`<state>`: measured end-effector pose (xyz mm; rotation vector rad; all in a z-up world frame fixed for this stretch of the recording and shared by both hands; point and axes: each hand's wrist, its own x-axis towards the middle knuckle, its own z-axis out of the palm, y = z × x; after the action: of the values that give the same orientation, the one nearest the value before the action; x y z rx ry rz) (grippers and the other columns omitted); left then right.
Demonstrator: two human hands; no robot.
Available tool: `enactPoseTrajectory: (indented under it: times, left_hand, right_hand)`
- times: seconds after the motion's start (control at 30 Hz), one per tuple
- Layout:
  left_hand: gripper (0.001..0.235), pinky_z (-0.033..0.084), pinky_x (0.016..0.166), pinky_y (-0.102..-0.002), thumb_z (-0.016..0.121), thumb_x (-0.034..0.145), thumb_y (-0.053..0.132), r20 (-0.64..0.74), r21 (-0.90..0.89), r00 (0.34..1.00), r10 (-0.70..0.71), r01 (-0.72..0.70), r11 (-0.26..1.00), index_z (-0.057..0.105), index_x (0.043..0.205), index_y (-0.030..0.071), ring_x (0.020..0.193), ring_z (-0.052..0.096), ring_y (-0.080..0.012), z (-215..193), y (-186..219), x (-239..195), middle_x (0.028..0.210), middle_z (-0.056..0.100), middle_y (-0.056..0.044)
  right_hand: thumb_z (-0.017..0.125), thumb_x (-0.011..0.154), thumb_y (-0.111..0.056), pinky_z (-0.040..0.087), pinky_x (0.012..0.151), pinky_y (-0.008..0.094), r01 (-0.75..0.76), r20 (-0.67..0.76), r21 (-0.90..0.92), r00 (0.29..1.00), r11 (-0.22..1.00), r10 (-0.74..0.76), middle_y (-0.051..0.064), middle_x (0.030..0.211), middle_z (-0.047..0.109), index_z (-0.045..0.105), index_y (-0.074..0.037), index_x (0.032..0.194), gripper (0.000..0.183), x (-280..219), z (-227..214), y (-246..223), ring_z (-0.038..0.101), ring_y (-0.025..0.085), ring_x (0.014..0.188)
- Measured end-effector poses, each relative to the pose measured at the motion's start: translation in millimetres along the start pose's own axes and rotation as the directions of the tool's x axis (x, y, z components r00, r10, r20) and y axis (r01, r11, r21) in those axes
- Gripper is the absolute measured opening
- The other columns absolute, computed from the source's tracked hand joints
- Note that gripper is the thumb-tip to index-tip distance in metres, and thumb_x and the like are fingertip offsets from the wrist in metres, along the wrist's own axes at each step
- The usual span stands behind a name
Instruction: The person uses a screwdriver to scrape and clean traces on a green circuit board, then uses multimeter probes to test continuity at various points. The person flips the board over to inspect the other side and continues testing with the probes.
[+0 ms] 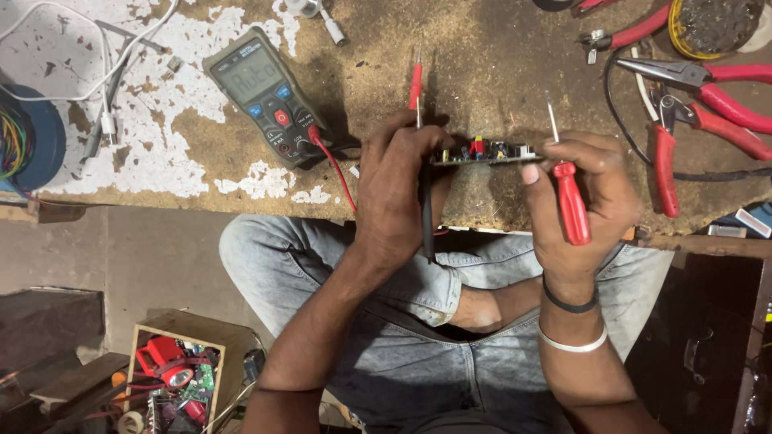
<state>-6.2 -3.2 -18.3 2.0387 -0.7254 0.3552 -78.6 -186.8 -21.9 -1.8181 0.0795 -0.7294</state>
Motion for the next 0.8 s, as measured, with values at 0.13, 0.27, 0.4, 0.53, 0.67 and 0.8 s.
enactPoseTrajectory:
  times: [0.13,0.27,0.4,0.53,0.67,0.8]
  left_hand:
    - [0.039,0.043,0.106,-0.045,0.075,0.082,0.002,0.061,0.095,0.997,0.045,-0.051,0.994,0.061,0.118,0.009,0.134,0.057,-0.0322,-3,-1,0,0.125,0.068,-0.007]
    - [0.040,0.043,0.106,-0.046,0.073,0.078,0.006,0.136,0.079,0.987,0.082,-0.094,0.992,0.062,0.116,0.010,0.132,0.057,-0.0312,-6,-1,5,0.121,0.067,-0.007]
    - [0.042,0.044,0.097,-0.047,0.077,0.080,0.014,0.238,-0.058,0.969,0.060,-0.048,0.997,0.060,0.118,0.006,0.118,0.059,-0.0330,-15,0,8,0.114,0.063,-0.011]
    - [0.038,0.048,0.092,-0.043,0.082,0.089,0.025,0.165,-0.245,0.986,-0.006,0.047,0.968,0.059,0.115,0.007,0.102,0.062,-0.0281,-19,2,9,0.110,0.064,-0.008]
    - [0.030,0.051,0.086,-0.035,0.082,0.096,0.023,0.069,-0.291,0.997,-0.019,0.038,0.956,0.063,0.116,0.009,0.093,0.066,-0.0225,-17,1,8,0.104,0.069,-0.005]
    - [0.026,0.050,0.083,-0.033,0.081,0.095,0.021,0.032,-0.312,0.999,-0.032,0.041,0.949,0.067,0.113,0.009,0.088,0.067,-0.0206,-15,0,5,0.103,0.072,-0.004]
  right_hand:
    - [0.081,0.100,-0.007,0.055,0.092,0.025,0.099,0.070,-0.056,0.993,0.994,-0.095,0.011,0.117,0.066,0.065,0.000,0.115,0.023,3,-2,0,0.066,0.014,0.103]
    - [0.083,0.107,-0.008,0.056,0.094,0.023,0.068,0.072,-0.005,0.995,0.998,-0.067,0.012,0.119,0.065,0.065,0.002,0.117,0.023,4,2,-1,0.065,0.013,0.103]
    - [0.080,0.099,-0.012,0.056,0.091,0.025,0.006,0.032,0.034,0.999,0.999,-0.007,0.011,0.117,0.064,0.063,0.001,0.112,0.025,5,7,-5,0.067,0.014,0.102]
    - [0.081,0.101,-0.009,0.056,0.094,0.025,0.038,0.004,-0.006,0.999,0.999,-0.037,0.011,0.120,0.063,0.062,0.001,0.113,0.024,5,11,-8,0.066,0.014,0.104]
    - [0.081,0.103,-0.006,0.056,0.093,0.025,0.036,0.001,-0.019,0.999,0.999,-0.036,0.011,0.116,0.063,0.063,0.001,0.113,0.022,4,13,-8,0.065,0.014,0.102]
    - [0.081,0.101,-0.005,0.056,0.088,0.024,0.057,0.004,-0.040,0.998,0.998,-0.056,0.011,0.115,0.064,0.064,0.000,0.110,0.020,3,13,-4,0.065,0.013,0.099]
